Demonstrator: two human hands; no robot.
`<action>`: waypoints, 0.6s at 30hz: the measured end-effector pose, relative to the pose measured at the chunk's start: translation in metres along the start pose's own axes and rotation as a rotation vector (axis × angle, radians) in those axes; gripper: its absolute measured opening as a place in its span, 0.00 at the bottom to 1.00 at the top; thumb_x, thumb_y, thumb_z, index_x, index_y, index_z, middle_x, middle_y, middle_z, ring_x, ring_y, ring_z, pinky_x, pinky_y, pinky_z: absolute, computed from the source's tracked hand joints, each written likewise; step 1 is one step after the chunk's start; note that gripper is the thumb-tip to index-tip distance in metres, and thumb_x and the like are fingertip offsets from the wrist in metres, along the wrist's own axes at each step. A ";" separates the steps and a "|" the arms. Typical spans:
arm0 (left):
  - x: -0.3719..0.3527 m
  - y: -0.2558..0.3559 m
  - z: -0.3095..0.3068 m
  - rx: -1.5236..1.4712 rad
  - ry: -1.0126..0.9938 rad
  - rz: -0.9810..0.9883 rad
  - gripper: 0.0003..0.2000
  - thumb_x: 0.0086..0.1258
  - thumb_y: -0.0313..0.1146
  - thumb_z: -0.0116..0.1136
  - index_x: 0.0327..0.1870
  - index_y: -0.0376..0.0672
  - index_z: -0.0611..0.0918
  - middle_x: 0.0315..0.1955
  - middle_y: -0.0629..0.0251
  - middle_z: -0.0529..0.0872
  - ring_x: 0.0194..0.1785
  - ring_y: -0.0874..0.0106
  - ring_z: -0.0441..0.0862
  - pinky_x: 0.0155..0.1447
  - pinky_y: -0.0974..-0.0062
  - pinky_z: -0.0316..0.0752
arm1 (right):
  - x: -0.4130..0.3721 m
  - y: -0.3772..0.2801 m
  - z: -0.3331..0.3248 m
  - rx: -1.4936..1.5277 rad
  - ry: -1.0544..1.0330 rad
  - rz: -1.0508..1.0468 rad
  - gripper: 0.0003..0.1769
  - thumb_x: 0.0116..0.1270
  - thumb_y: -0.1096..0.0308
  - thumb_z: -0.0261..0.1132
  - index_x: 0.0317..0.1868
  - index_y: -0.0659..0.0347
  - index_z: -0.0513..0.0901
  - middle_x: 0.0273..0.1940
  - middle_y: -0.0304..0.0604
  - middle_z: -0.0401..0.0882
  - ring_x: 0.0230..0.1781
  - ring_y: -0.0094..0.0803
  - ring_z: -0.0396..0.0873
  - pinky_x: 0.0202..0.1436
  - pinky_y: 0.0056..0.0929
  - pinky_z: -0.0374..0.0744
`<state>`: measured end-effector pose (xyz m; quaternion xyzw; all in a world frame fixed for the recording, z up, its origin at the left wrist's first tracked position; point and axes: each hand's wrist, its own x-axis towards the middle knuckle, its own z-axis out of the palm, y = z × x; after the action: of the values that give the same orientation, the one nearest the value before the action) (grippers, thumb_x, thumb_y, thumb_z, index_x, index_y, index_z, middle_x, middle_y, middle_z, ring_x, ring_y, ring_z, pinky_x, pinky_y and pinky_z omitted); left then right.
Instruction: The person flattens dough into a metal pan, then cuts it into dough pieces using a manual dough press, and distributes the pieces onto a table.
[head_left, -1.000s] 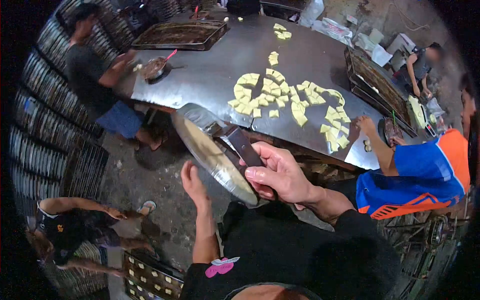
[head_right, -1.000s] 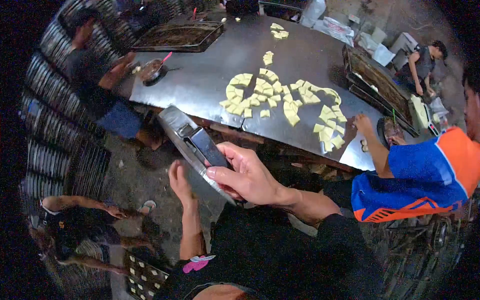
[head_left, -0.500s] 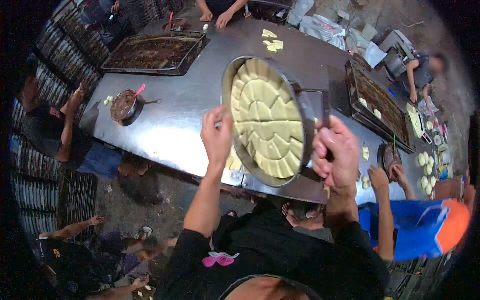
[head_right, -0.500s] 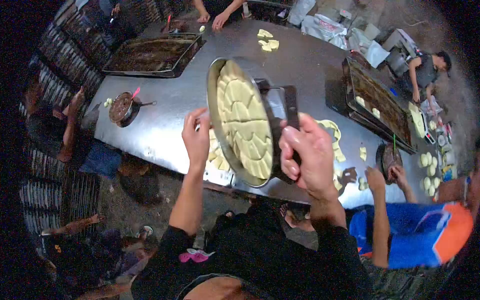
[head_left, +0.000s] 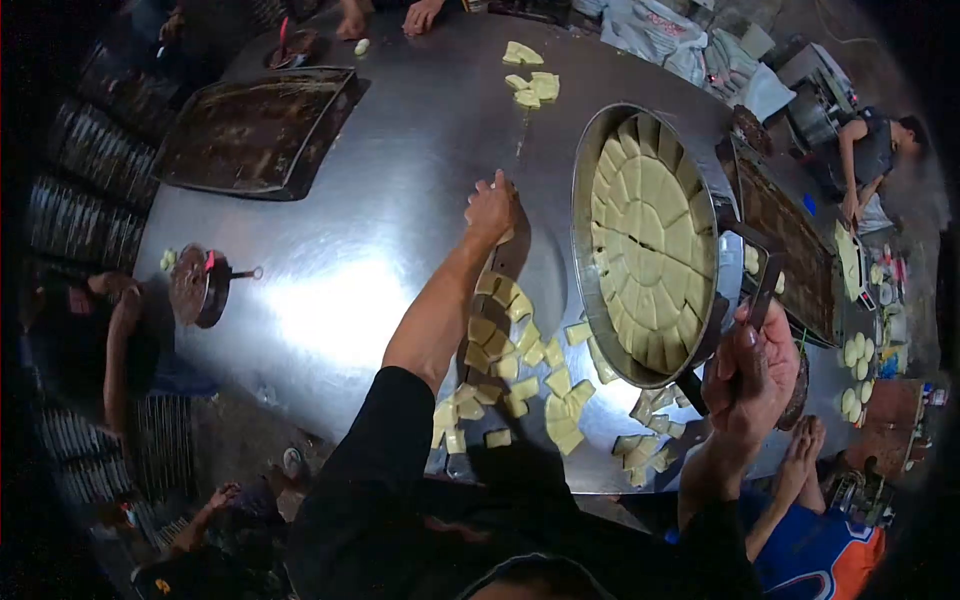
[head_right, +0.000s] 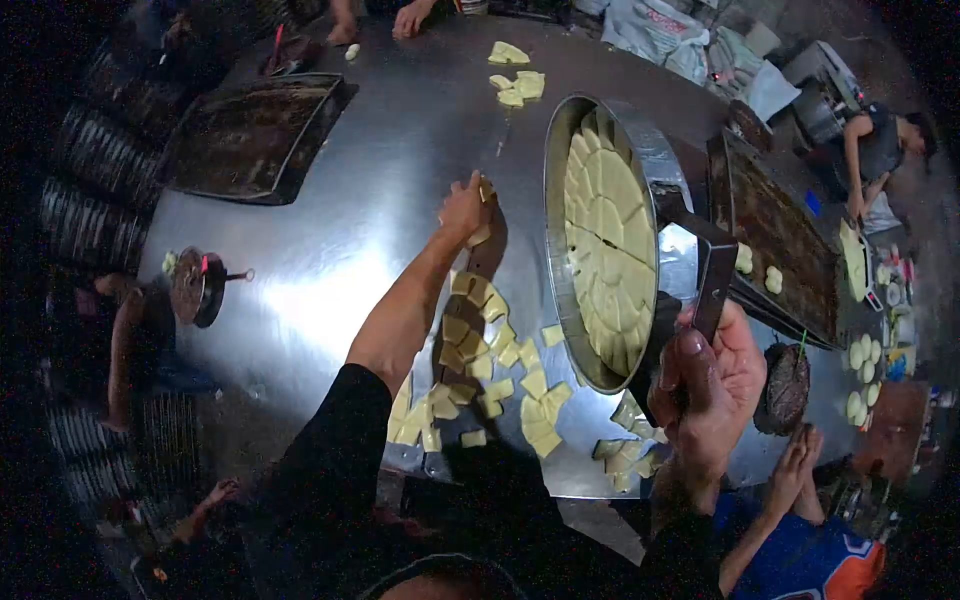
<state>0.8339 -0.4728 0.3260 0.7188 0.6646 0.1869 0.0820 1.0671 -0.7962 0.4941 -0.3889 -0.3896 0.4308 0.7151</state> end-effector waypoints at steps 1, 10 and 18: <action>0.004 0.004 0.003 0.073 -0.088 -0.005 0.21 0.65 0.35 0.56 0.60 0.47 0.69 0.58 0.44 0.70 0.55 0.42 0.75 0.54 0.49 0.76 | 0.006 0.004 -0.001 -0.002 0.022 0.002 0.12 0.68 0.67 0.62 0.46 0.65 0.73 0.17 0.35 0.69 0.08 0.15 0.60 0.08 0.16 0.56; -0.001 -0.029 0.006 -0.314 -0.088 0.216 0.06 0.60 0.29 0.58 0.37 0.41 0.78 0.34 0.52 0.81 0.39 0.56 0.81 0.43 0.61 0.75 | 0.043 0.022 -0.017 0.080 -0.039 0.049 0.11 0.73 0.70 0.55 0.50 0.68 0.70 0.18 0.37 0.67 0.04 0.16 0.54 0.05 0.18 0.52; 0.145 0.007 -0.096 -0.915 0.048 0.278 0.09 0.66 0.34 0.60 0.43 0.43 0.81 0.34 0.64 0.84 0.37 0.71 0.82 0.40 0.72 0.77 | 0.053 0.018 -0.011 0.003 0.036 0.131 0.14 0.65 0.67 0.62 0.43 0.70 0.72 0.15 0.36 0.68 0.06 0.16 0.60 0.07 0.17 0.56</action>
<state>0.8107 -0.3427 0.4394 0.6865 0.4134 0.4860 0.3487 1.0880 -0.7444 0.4855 -0.4203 -0.3496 0.4703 0.6928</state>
